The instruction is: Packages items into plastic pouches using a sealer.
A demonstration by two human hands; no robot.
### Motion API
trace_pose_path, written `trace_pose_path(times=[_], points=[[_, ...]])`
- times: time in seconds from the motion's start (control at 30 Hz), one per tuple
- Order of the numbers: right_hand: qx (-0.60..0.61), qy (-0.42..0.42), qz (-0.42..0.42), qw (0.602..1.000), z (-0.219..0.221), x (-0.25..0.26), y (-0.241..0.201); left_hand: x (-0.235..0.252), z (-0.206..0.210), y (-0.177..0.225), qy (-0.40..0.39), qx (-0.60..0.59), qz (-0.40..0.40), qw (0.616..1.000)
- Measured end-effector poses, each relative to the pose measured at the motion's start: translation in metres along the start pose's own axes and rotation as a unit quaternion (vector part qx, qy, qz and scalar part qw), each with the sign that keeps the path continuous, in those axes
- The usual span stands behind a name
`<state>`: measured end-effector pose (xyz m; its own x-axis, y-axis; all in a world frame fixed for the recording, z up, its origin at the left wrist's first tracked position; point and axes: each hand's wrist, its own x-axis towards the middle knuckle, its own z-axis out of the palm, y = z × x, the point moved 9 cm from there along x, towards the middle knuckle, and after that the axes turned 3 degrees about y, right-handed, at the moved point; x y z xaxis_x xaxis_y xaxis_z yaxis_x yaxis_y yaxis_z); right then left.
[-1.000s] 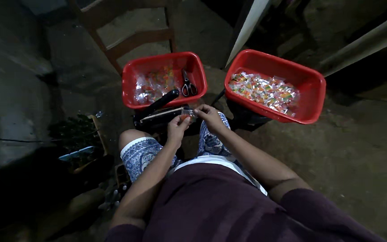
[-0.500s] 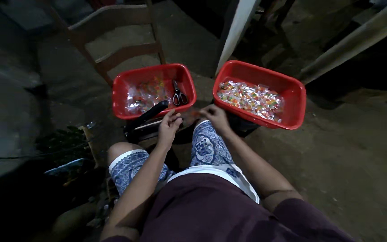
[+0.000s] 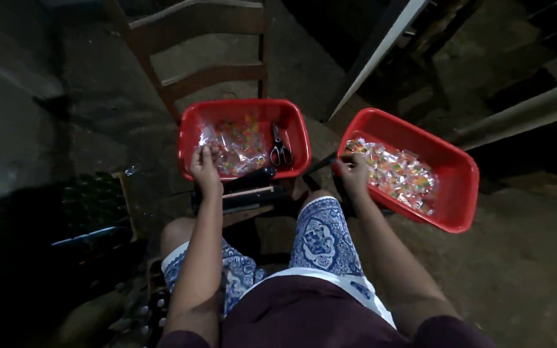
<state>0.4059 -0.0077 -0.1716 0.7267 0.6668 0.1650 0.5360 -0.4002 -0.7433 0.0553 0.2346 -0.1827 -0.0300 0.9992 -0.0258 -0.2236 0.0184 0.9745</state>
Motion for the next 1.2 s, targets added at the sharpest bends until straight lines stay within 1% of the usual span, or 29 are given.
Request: trace_pose_path(times=[0.07, 0.13, 0.23, 0.33, 0.4, 0.47, 0.57, 0.6, 0.67, 0.73, 0.8, 0.87, 0.93, 1.03, 1.13, 1.2], points=[[-0.029, -0.087, 0.0, 0.996, 0.052, 0.009, -0.016, 0.007, -0.005, -0.017, -0.005, 0.031, 0.015, 0.999], [-0.032, -0.147, 0.001, 0.989, 0.095, 0.018, -0.03, 0.013, -0.006, -0.026, -0.011, 0.044, 0.008, 0.999], [-0.018, -0.194, -0.006, 0.981, 0.148, 0.034, -0.04, 0.027, -0.005, -0.024, -0.021, 0.047, 0.003, 0.999], [-0.016, -0.204, -0.012, 0.979, 0.184, 0.059, -0.05, 0.032, -0.006, -0.017, -0.017, 0.035, -0.024, 0.999], [-0.024, -0.215, 0.002, 0.976, 0.203, 0.077, -0.054, 0.035, -0.008, -0.019, -0.011, 0.019, -0.043, 0.999], [-0.021, -0.207, 0.01, 0.978, 0.219, 0.097, -0.058, 0.038, -0.011, -0.021, -0.004, 0.004, -0.062, 0.998], [-0.004, -0.187, -0.025, 0.982, 0.243, 0.125, -0.071, 0.04, -0.013, -0.02, 0.01, -0.026, -0.082, 0.996], [-0.023, -0.181, -0.034, 0.983, 0.249, 0.133, -0.077, 0.039, -0.013, -0.019, 0.014, -0.029, -0.091, 0.995], [-0.098, -0.171, -0.036, 0.98, 0.261, 0.149, -0.087, 0.038, -0.012, -0.019, 0.013, -0.028, -0.095, 0.995], [-0.161, -0.154, -0.039, 0.974, 0.271, 0.164, -0.092, 0.038, -0.012, -0.02, 0.008, -0.024, -0.093, 0.995], [-0.193, -0.131, -0.057, 0.971, 0.279, 0.181, -0.089, 0.039, -0.012, -0.02, 0.011, -0.034, -0.097, 0.995], [-0.213, -0.122, -0.052, 0.968, 0.282, 0.191, -0.088, 0.039, -0.013, -0.02, 0.013, -0.051, -0.104, 0.993], [-0.208, -0.13, -0.044, 0.969, 0.28, 0.194, -0.092, 0.039, -0.013, -0.018, 0.007, -0.061, -0.106, 0.992], [-0.157, -0.152, -0.027, 0.975, 0.259, 0.187, -0.113, 0.04, -0.012, -0.017, 0.0, -0.071, -0.113, 0.991], [-0.021, -0.168, -0.027, 0.985, 0.224, 0.17, -0.143, 0.038, -0.008, -0.017, -0.02, -0.059, -0.12, 0.991], [0.078, -0.175, -0.045, 0.98, 0.198, 0.145, -0.169, 0.035, -0.005, -0.012, -0.039, -0.04, -0.108, 0.993]])
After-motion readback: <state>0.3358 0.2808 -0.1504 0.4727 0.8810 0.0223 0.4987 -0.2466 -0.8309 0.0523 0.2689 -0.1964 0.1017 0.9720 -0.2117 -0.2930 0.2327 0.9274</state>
